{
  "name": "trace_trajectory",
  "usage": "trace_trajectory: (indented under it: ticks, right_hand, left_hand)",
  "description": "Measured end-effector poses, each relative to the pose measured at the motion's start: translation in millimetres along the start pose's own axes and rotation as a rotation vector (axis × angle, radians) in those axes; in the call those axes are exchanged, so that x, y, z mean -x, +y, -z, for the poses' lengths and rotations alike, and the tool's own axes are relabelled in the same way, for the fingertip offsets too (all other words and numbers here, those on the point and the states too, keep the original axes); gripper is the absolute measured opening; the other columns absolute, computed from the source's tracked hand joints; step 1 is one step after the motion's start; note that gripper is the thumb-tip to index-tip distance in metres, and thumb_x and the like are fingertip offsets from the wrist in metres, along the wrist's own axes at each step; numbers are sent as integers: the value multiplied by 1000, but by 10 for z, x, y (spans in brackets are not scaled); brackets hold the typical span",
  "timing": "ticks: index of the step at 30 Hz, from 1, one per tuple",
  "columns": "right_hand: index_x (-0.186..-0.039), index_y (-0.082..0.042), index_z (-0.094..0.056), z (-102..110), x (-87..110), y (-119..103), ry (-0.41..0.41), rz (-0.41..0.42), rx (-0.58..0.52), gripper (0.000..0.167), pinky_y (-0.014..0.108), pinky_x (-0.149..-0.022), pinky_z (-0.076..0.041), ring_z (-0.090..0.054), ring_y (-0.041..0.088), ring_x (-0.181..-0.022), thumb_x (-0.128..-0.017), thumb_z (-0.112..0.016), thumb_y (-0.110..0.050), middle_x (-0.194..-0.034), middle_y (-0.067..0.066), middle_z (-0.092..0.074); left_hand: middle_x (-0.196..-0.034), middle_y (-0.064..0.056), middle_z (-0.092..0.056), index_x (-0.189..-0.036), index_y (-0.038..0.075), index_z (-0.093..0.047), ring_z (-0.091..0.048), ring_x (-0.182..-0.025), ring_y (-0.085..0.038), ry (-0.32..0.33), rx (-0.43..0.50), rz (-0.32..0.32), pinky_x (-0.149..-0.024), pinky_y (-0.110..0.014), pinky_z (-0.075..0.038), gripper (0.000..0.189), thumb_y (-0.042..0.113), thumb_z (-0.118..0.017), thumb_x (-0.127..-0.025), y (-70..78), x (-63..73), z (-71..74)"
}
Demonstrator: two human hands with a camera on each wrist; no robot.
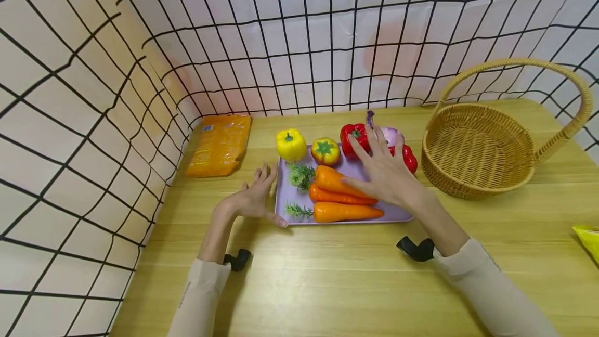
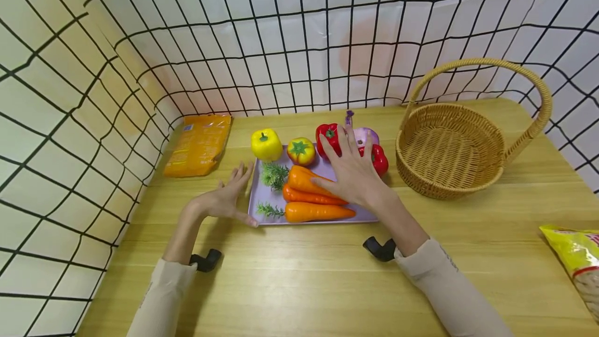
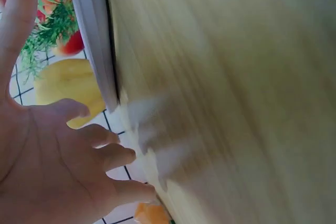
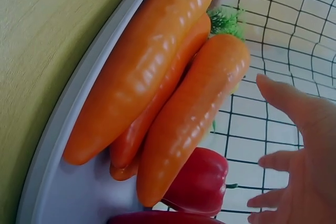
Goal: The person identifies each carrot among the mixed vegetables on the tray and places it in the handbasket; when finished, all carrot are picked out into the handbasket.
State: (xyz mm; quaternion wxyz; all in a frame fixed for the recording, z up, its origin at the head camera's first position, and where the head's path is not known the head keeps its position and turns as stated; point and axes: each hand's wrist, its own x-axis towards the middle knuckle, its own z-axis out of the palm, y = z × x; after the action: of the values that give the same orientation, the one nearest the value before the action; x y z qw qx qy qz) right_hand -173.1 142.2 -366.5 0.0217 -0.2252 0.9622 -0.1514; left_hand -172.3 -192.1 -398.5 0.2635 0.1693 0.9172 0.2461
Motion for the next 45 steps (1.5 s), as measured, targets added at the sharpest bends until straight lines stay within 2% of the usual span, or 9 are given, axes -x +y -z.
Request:
trace_trajectory:
  ticks: [6, 12, 15, 18, 22, 26, 31, 37, 45]
  right_hand:
    - [-166, -11, -22, -13, 35, -52, -6, 101, -39, 91, 74, -122, 11, 5, 45, -161, -97, -63, -55, -173, 25, 0]
    - [-165, -11, -28, -23, 46, -72, -26, 159, -84, 87, 69, -127, 6, -2, 43, -162, -97, -69, -48, -174, 23, -5]
    - [-163, -13, -32, -41, 44, -59, -41, 194, -149, 84, 68, -128, 0, -6, 42, -162, -96, -72, -45, -175, 18, -8]
    - [-161, -15, -38, -71, 34, -39, -57, 219, -246, 79, 69, -127, -13, -15, 44, -160, -96, -73, -43, -174, 15, -15]
    - [-160, -19, -41, -112, 12, -23, -89, 232, -401, 74, 71, -119, -31, -29, 42, -156, -96, -74, -37, -171, 15, -28]
    - [-157, -17, -45, -147, -14, -24, -100, 242, -493, 72, 68, -117, -38, -38, 37, -152, -94, -76, -29, -165, 12, -40]
    - [-151, -14, -54, -187, -34, -50, -71, 213, -541, 62, 65, -114, -43, -49, 36, -142, -93, -77, -22, -156, 10, -52]
    - [-146, -13, -60, -239, -59, -89, -44, 142, -607, 56, 65, -113, -44, -54, 38, -137, -93, -78, -23, -149, 13, -57]
    - [-139, -18, -68, -267, -93, -122, -11, 39, -607, 52, 55, -106, -53, -62, 32, -127, -89, -83, -22, -137, 12, -67]
  left_hand:
    - [-168, -25, 26, -165, 16, 16, 21, -158, -44, -34, -39, 65, -120, -78, 4, 148, 46, -95, -71, -9, -46, 13]
    - [-169, -23, 26, -166, 18, 15, 22, -158, -42, -59, -61, 97, -120, -78, 4, 147, 47, -94, -71, 2, -67, 28]
    - [-169, -22, 26, -166, 20, 15, 22, -158, -40, -67, -66, 104, -120, -78, 4, 148, 48, -94, -71, 7, -73, 36]
    - [-169, -22, 26, -166, 20, 15, 22, -159, -39, -72, -73, 109, -121, -78, 4, 147, 48, -94, -71, 12, -69, 40]
    - [-169, -22, 25, -166, 21, 14, 22, -159, -40, -73, -89, 109, -121, -77, 3, 146, 48, -94, -71, 22, -62, 43]
    - [-169, -22, 26, -166, 20, 14, 22, -158, -41, -75, -101, 108, -122, -77, 2, 146, 49, -93, -72, 28, -64, 40]
    - [-169, -22, 27, -166, 21, 15, 23, -158, -40, -77, -101, 106, -122, -77, 3, 146, 49, -93, -72, 29, -72, 34]
    - [-169, -21, 26, -166, 22, 15, 24, -158, -39, -76, -98, 105, -121, -77, 3, 145, 48, -93, -72, 32, -80, 27]
    - [-169, -20, 26, -166, 23, 15, 24, -158, -38, -80, -99, 115, -121, -78, 3, 145, 48, -93, -73, 31, -70, 33]
